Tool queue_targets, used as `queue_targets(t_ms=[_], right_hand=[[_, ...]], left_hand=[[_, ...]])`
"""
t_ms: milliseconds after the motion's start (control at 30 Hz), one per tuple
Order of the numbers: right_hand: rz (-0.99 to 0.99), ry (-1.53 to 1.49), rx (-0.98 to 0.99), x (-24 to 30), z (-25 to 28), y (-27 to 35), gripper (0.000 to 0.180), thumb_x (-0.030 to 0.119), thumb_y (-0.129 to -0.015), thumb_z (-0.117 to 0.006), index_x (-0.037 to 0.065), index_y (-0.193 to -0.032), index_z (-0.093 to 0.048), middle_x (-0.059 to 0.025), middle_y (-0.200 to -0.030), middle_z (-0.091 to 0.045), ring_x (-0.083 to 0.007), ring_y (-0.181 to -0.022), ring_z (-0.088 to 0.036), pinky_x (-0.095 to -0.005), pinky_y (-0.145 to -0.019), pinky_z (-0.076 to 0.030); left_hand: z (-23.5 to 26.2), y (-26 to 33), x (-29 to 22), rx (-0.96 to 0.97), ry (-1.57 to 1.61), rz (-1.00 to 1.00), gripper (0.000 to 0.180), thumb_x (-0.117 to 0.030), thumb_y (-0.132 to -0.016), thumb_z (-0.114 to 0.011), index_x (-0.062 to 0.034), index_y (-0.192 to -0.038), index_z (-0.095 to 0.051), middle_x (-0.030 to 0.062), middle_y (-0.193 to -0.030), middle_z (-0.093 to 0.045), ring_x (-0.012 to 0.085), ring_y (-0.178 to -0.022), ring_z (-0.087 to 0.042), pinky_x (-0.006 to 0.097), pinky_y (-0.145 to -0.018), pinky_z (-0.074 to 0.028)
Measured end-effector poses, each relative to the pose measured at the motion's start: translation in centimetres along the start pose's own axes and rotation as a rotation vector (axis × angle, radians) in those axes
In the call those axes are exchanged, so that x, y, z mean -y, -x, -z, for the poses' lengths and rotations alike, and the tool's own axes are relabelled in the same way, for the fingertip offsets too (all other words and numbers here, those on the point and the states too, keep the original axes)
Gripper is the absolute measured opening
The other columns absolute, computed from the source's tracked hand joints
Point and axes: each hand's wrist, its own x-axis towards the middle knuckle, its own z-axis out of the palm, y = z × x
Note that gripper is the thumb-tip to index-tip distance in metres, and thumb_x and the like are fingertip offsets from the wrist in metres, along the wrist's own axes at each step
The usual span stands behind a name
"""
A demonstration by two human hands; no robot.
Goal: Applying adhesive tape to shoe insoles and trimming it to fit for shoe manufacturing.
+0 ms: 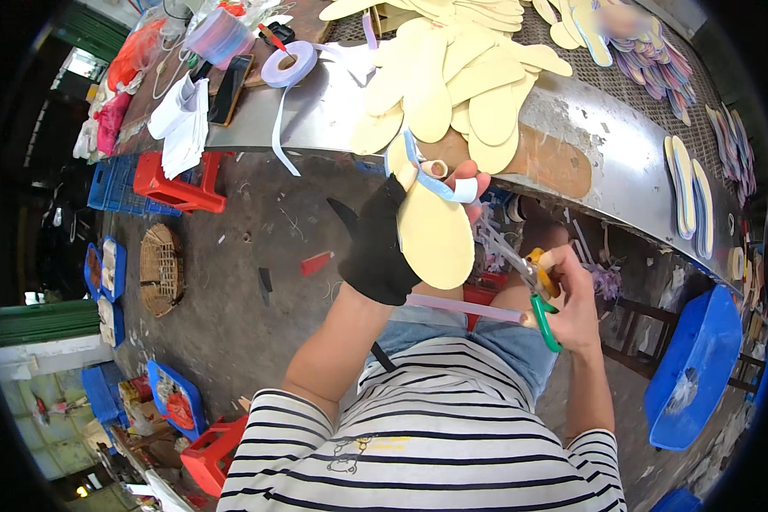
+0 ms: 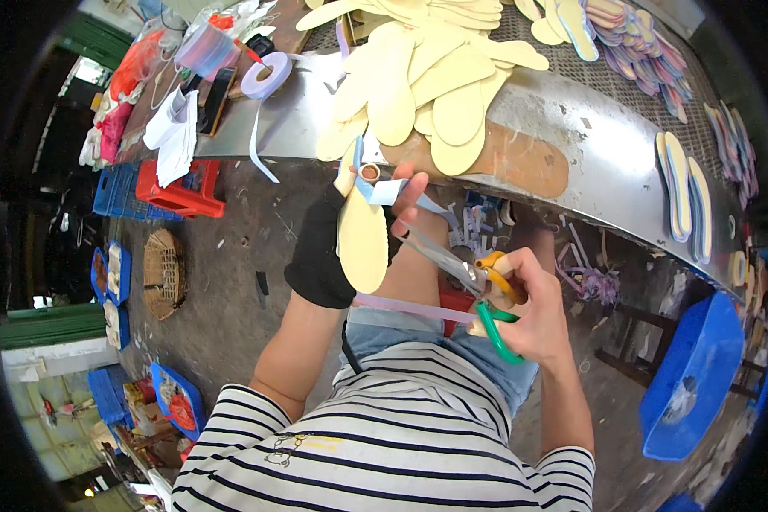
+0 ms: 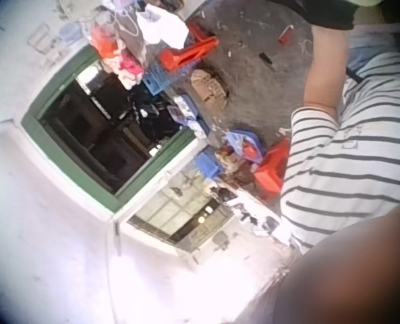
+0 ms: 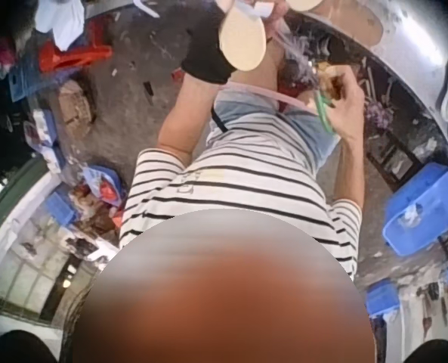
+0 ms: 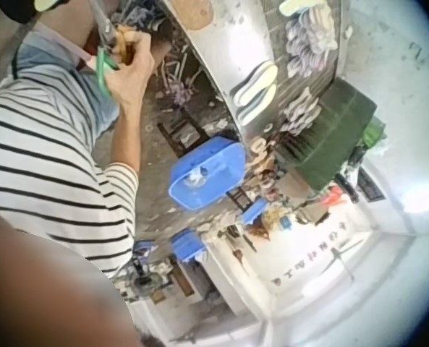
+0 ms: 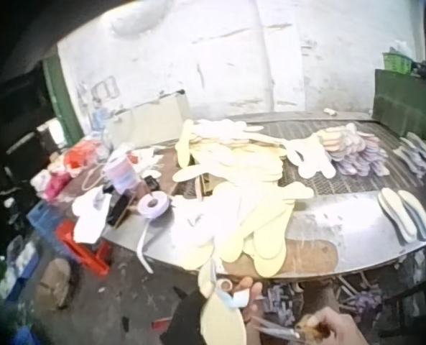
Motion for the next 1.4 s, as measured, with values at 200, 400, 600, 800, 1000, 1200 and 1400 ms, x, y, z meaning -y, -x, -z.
queue_targets(t_ms=[200,400,600,800,1000,1200,1400], right_hand=[[-0.025,-0.037,-0.049,-1.0,-0.8,-0.4,0.056,0.030,-0.054,-0.084,0.005,-0.087,-0.045,0.0030,-0.073,-0.044,-0.0045,-0.065,-0.040,-0.0186,-0.058,-0.031],[0.045,0.141,-0.047,-0.6,-0.4,-0.1,0.046,0.028,-0.056,-0.083,0.006,-0.073,-0.046,0.0067,-0.063,-0.040,-0.0021,-0.058,-0.037,-0.0180,-0.051,-0.027],[-0.050,0.632,-0.478,-2.8,7.0,-3.9,0.041,0.024,-0.068,-0.077,0.003,-0.072,-0.043,0.0021,-0.059,-0.036,-0.0060,-0.057,-0.037,-0.0241,-0.050,-0.031],[0.284,0.612,-0.514,0.7,4.9,-6.2,0.022,0.011,-0.074,-0.067,0.001,-0.093,-0.061,-0.0079,-0.084,-0.057,-0.0198,-0.075,-0.055,-0.0282,-0.064,-0.044],[0.221,-0.017,-0.008,2.8,-1.1,-5.6,0.019,0.013,-0.081,-0.064,-0.001,-0.073,-0.055,0.0013,-0.062,-0.048,-0.0042,-0.057,-0.041,-0.0209,-0.051,-0.035],[0.191,-0.118,0.007,1.9,-2.4,-5.0,0.017,0.011,-0.079,-0.064,0.000,-0.076,-0.051,0.0031,-0.067,-0.046,-0.0035,-0.057,-0.038,-0.0199,-0.050,-0.034],[0.378,0.138,-0.086,2.9,-2.4,-5.1,0.024,0.010,-0.076,-0.065,0.000,-0.071,-0.044,-0.0076,-0.065,-0.037,-0.0165,-0.054,-0.036,-0.0272,-0.049,-0.031]], left_hand=[[-0.3,0.4,0.7,-0.041,-0.050,0.007,0.028,-0.027,-0.089,-0.050,-0.0028,-0.102,-0.050,0.0195,-0.121,-0.052,0.0332,-0.118,-0.046,0.041,-0.093,-0.043],[1.9,-0.3,1.6,-0.057,-0.141,-0.002,0.033,-0.029,-0.088,-0.052,-0.0005,-0.104,-0.052,0.0188,-0.116,-0.054,0.0283,-0.106,-0.054,0.038,-0.089,-0.046],[1.3,-0.8,0.0,-0.081,-0.623,-0.191,0.037,-0.033,-0.088,-0.052,0.0005,-0.104,-0.054,0.0148,-0.103,-0.059,0.0198,-0.085,-0.060,0.033,-0.073,-0.052],[-0.1,-0.7,2.4,-0.354,-0.872,-0.449,0.032,-0.027,-0.086,-0.057,-0.0012,-0.105,-0.054,0.0114,-0.091,-0.062,0.0201,-0.081,-0.061,0.033,-0.072,-0.051],[-1.8,-1.1,3.8,-0.274,-0.906,-0.435,0.017,-0.017,-0.084,-0.061,-0.0015,-0.090,-0.063,0.0017,-0.077,-0.061,0.0091,-0.068,-0.052,0.024,-0.062,-0.042],[-1.9,-1.5,4.0,-0.233,-0.907,-0.451,0.015,-0.013,-0.083,-0.062,0.0000,-0.092,-0.063,0.0028,-0.080,-0.064,0.0089,-0.071,-0.057,0.023,-0.063,-0.045],[-1.7,-1.8,3.5,-0.130,-1.022,-0.457,0.019,-0.012,-0.082,-0.062,0.0014,-0.095,-0.062,0.0040,-0.081,-0.063,0.0079,-0.073,-0.056,0.025,-0.065,-0.045]])
